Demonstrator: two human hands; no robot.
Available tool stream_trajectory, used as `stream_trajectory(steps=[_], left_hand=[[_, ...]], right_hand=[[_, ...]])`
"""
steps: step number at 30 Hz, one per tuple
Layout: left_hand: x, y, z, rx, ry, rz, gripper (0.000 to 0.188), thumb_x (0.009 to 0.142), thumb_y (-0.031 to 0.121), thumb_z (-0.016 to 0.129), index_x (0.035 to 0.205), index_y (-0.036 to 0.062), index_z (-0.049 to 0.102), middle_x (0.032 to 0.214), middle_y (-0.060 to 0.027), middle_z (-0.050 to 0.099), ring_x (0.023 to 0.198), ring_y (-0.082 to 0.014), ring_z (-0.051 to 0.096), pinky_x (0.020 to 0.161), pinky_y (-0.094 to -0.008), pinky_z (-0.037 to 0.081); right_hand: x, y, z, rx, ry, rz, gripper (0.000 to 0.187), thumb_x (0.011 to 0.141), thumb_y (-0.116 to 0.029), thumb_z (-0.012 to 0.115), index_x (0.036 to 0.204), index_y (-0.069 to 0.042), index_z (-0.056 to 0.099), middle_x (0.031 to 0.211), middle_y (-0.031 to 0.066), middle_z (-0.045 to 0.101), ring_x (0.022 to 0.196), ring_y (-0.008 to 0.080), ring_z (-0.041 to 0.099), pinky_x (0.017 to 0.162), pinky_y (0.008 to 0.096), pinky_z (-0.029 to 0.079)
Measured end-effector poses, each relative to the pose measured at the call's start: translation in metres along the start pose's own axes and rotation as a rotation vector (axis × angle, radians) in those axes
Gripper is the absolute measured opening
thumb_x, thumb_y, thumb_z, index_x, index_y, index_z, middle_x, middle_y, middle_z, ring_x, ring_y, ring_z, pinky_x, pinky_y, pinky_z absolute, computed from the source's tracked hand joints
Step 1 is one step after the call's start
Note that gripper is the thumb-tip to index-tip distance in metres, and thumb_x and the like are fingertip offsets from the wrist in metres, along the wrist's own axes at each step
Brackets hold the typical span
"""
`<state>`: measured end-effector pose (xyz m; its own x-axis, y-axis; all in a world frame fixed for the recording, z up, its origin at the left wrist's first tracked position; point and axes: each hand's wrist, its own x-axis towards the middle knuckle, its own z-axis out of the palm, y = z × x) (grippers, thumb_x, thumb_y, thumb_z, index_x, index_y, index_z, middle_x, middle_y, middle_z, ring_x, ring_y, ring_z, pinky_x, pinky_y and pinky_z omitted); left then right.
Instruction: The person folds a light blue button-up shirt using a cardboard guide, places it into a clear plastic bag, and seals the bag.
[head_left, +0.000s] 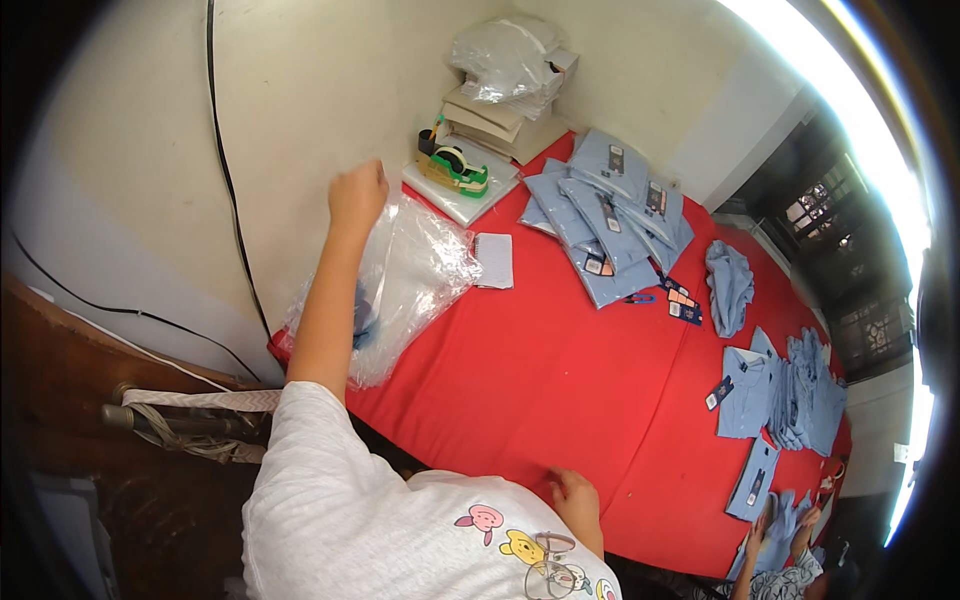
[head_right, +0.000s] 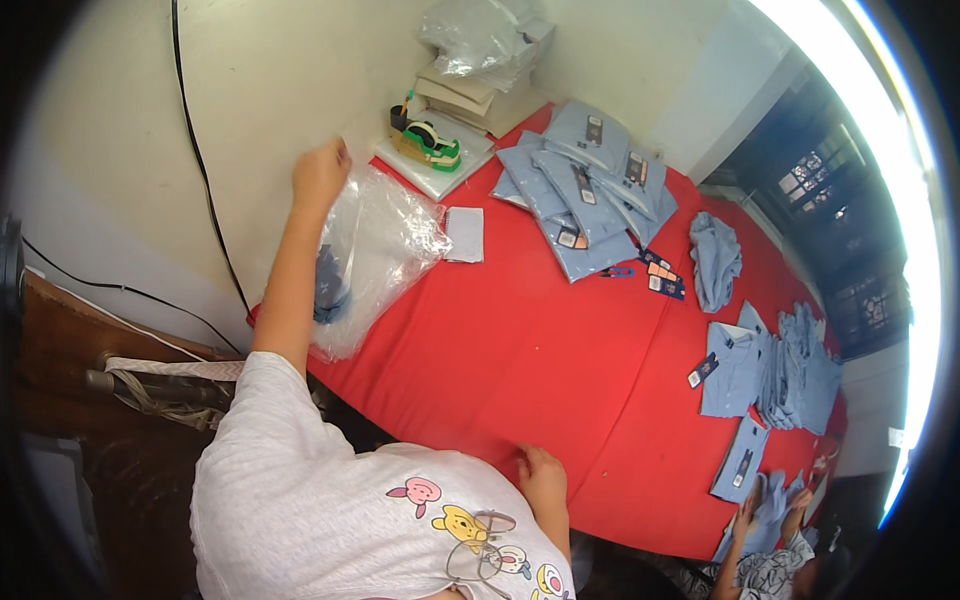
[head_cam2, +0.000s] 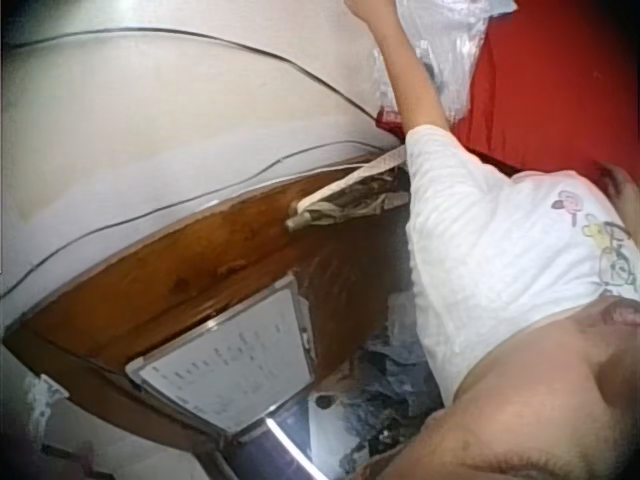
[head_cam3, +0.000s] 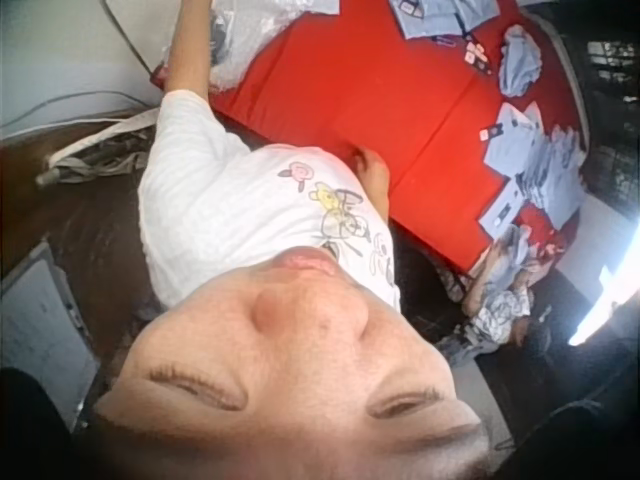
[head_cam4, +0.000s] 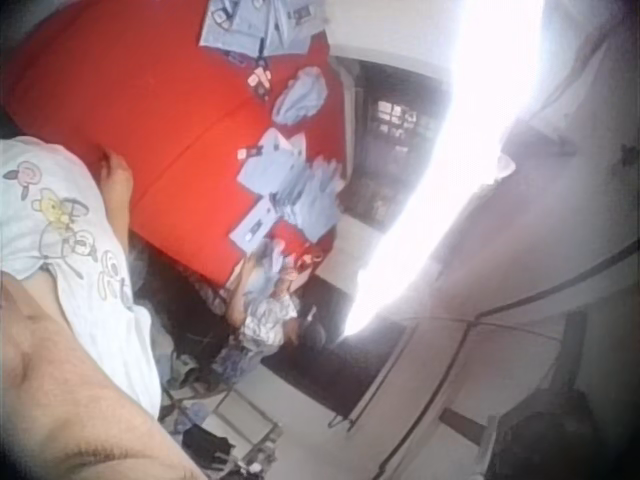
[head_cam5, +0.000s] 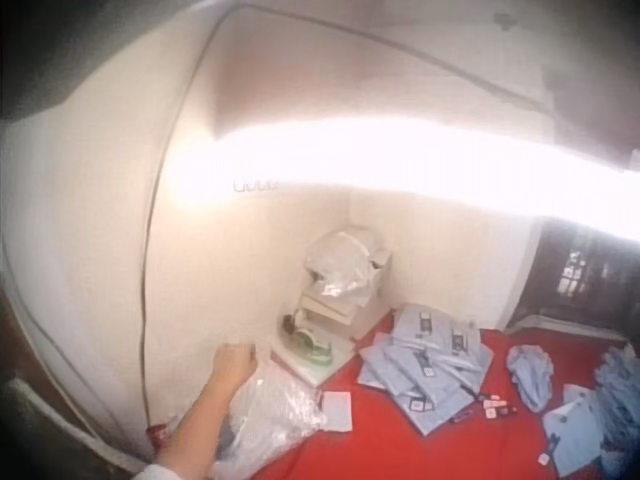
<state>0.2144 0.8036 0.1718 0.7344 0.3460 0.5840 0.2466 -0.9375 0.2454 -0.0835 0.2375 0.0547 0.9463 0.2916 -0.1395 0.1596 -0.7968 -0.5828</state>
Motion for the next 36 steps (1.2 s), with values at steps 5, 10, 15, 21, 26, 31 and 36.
stream_trajectory(steps=[5,10,15,21,26,31,36], left_hand=[[0.024,0.086,-0.12,-0.308,0.256,0.147,0.012,0.098,0.018,0.071,0.106,0.0126,0.079,0.083,-0.015,0.075,0.077,-0.0365,0.073,0.074,-0.0462,0.057],[-0.044,0.209,-0.113,-0.642,-0.092,0.734,0.032,0.09,0.004,0.075,0.121,0.0124,0.081,0.084,-0.0112,0.072,0.078,-0.0308,0.071,0.073,-0.0434,0.055],[-0.226,0.321,-0.059,-0.764,-0.655,1.132,0.022,0.09,0.011,0.072,0.112,0.0081,0.075,0.097,-0.0108,0.075,0.091,-0.0321,0.073,0.081,-0.0496,0.053],[-0.381,0.354,-0.031,-0.898,-1.288,1.222,0.035,0.096,0.022,0.072,0.128,0.0081,0.074,0.11,-0.0146,0.073,0.101,-0.0356,0.072,0.092,-0.0504,0.055],[-0.411,0.387,-0.008,-0.832,-1.642,1.043,0.041,0.101,0.032,0.073,0.133,0.0063,0.075,0.122,-0.0166,0.074,0.112,-0.0362,0.072,0.099,-0.0461,0.057],[-0.417,0.455,0.004,-0.917,-1.727,0.635,0.034,0.103,0.015,0.073,0.134,0.001,0.073,0.123,-0.0156,0.075,0.111,-0.0234,0.074,0.1,-0.0357,0.057],[-0.453,0.506,0.017,-0.934,-1.774,0.368,0.031,0.105,0.012,0.072,0.133,-0.0018,0.072,0.12,-0.0123,0.076,0.108,-0.0176,0.072,0.098,-0.0315,0.057]], right_hand=[[0.005,-0.007,0.006,0.199,-0.025,0.047,0.034,0.095,-0.01,0.077,0.128,-0.003,0.076,0.116,0.0192,0.079,0.107,0.0346,0.077,0.095,0.0428,0.06],[0.033,-0.042,-0.015,1.057,-0.069,0.071,0.077,0.103,-0.021,0.076,0.168,-0.011,0.037,0.156,0.0185,0.06,0.139,0.0303,0.062,0.112,0.0423,0.052],[0.051,-0.035,-0.023,1.464,0.402,0.156,0.076,0.109,-0.023,0.065,0.172,-0.006,0.025,0.155,0.0139,0.058,0.139,0.0221,0.058,0.11,0.0412,0.051],[-0.012,0.062,-0.011,1.543,0.875,0.696,0.045,0.106,-0.007,0.055,0.151,-0.001,0.059,0.137,0.0132,0.069,0.112,0.0166,0.066,0.092,0.033,0.055],[-0.093,0.195,-0.024,1.142,1.315,0.727,0.038,0.105,-0.006,0.048,0.135,0.003,0.07,0.108,0.0118,0.078,0.082,0.0178,0.07,0.072,0.0291,0.054],[-0.18,0.354,-0.111,0.684,1.046,1.033,0.045,0.111,-0.037,0.052,0.117,0.0,0.077,0.088,0.0124,0.079,0.064,0.0136,0.062,0.058,0.0266,0.045],[-0.229,0.484,-0.191,1.21,1.224,1.012,0.047,0.107,-0.046,0.064,0.113,-0.002,0.08,0.089,0.0125,0.079,0.064,0.0153,0.066,0.053,0.0286,0.044]])
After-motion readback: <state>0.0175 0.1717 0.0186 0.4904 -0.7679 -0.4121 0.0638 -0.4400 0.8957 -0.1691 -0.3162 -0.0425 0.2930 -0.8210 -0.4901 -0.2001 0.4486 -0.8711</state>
